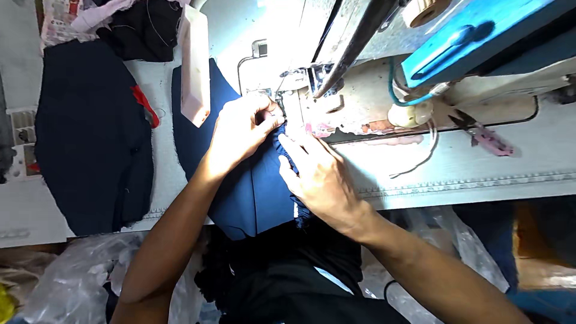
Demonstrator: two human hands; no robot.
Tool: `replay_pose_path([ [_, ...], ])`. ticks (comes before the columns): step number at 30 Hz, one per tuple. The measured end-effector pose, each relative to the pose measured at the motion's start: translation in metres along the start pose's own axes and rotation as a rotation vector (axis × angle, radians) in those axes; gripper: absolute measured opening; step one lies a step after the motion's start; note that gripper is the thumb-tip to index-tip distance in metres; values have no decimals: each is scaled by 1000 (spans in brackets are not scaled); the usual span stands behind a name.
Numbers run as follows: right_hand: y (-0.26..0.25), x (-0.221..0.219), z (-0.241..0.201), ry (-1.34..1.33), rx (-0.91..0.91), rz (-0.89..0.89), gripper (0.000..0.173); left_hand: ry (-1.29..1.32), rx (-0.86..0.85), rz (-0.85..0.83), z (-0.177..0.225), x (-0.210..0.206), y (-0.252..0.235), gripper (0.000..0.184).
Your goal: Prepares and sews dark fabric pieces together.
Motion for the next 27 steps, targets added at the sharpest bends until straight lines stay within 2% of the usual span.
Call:
replay_pose_path([
  [7,2,-8,-7,217,123,9,40,-76,55,18,2,1,-2,20],
  [10,1,-11,-8,251,121,-46,41,-52,-5,130,9,14,2,22],
  [12,0,-11,-8,253,106,-62,42,-164,-33,216,20,33,17,22],
  [14,1,-10,-8,246,100,-61,42,-365,95,206,25,48,40,30],
  [17,1,-10,-7,225,99,-49,42,-478,260,93,13,43,66,49],
  [18,2,-11,-8,220,99,-52,42,-498,269,83,8,39,69,49],
  [21,2,-12,-6,212,96,-50,43,-496,246,98,8,36,66,36],
  [24,3,-12,-4,200,97,-47,44,-296,273,131,15,40,54,29],
  [25,2,-12,-4,188,103,-42,44,-119,287,132,13,37,49,29],
  [27,3,-11,-4,165,115,-29,39,404,286,182,10,26,41,20],
])
Point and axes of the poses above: each hand's wrist, its own y-axis away from the middle knuckle, its own x-axis out of the back of the hand, z = x × y, the point moved 8 cm from there along -y, towards the middle knuckle, and after that the axes turned 13 degrees about -x, right-handed, at the moved point
